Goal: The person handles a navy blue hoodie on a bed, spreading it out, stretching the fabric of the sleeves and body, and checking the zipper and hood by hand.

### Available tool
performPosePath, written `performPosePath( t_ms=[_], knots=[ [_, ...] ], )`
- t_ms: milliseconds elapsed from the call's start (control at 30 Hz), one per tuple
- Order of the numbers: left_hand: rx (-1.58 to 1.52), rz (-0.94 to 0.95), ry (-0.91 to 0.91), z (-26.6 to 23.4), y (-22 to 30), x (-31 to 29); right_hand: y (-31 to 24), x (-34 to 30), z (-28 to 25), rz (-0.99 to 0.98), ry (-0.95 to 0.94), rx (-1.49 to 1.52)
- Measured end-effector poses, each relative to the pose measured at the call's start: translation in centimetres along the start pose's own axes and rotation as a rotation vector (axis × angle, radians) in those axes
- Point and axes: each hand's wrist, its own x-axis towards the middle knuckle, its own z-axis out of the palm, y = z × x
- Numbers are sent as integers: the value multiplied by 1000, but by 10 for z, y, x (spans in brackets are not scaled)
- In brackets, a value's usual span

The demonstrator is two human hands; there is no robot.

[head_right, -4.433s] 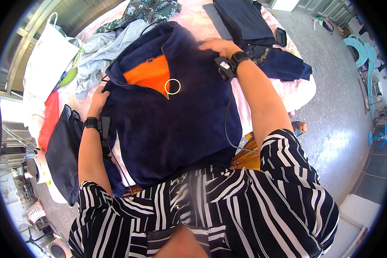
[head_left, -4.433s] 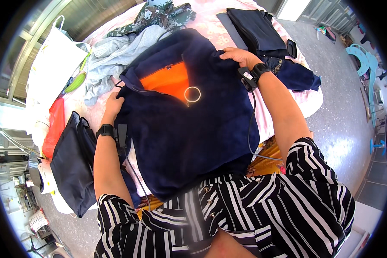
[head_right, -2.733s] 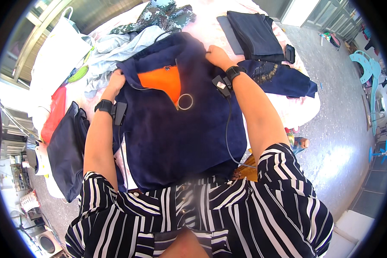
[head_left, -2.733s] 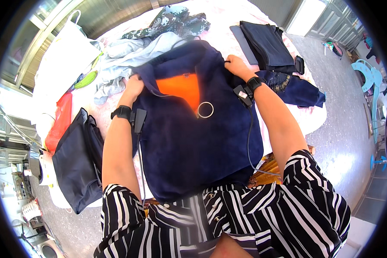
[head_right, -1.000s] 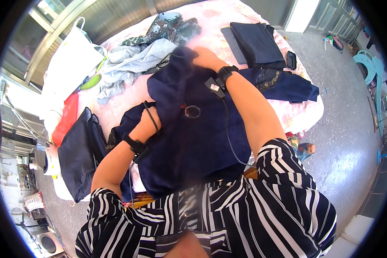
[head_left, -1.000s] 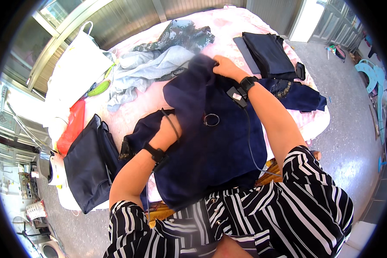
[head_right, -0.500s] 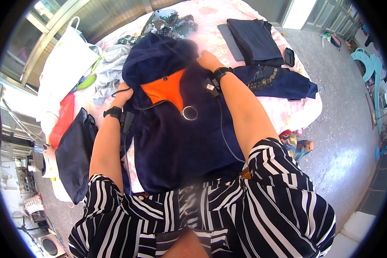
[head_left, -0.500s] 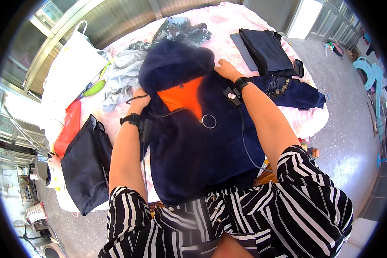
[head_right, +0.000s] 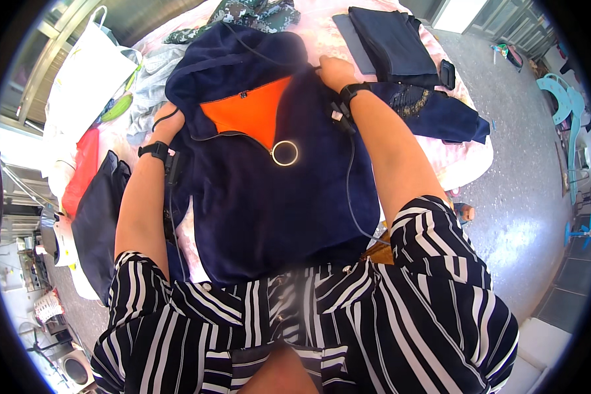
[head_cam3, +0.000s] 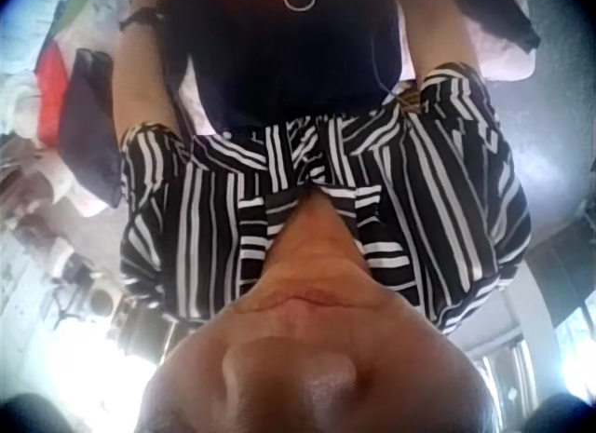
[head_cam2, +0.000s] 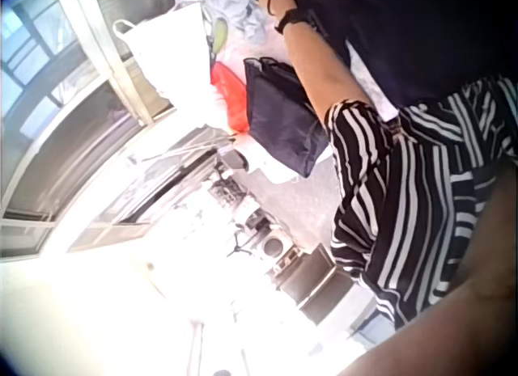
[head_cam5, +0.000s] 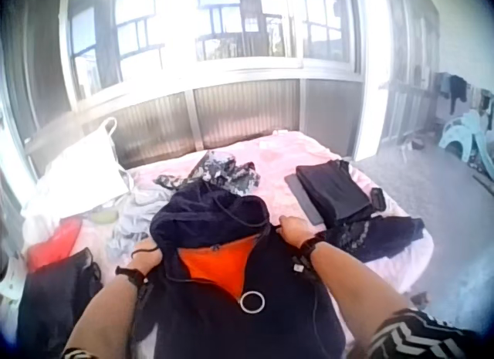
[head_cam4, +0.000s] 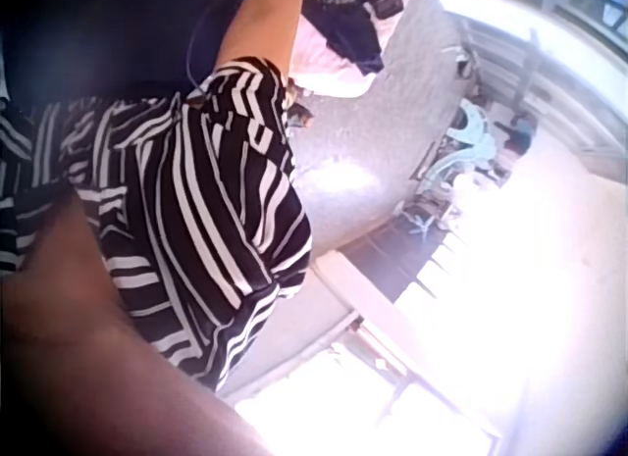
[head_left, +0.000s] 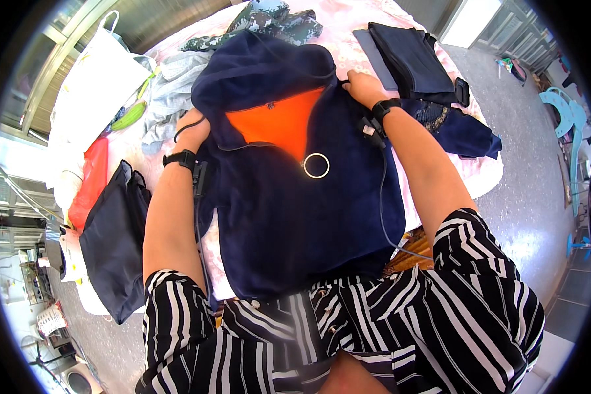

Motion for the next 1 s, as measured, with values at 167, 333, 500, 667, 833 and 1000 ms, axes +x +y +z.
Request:
performPosePath(
  t_ms=[167,333,500,667,833,1000],
  knots=[
    [-17,-124,-86,22,-2,-4,-18,-16,7,-54,173,-113],
    [64,-48,100,-6,-6,-41,-34,-44,-2,-336,174,297],
    [-152,3,90,-9,5,-100,-57,-109,8,-433,-125,576],
    [-239,243,108,-7,53,-174,-81,-134,9,-407,-262,361],
    [-173,353,166,2,102,-211,-89,-129,12,-441,-298,157],
    [-200,457,-142,31,150,-225,-93,-117,15,-447,-204,276]
  ],
)
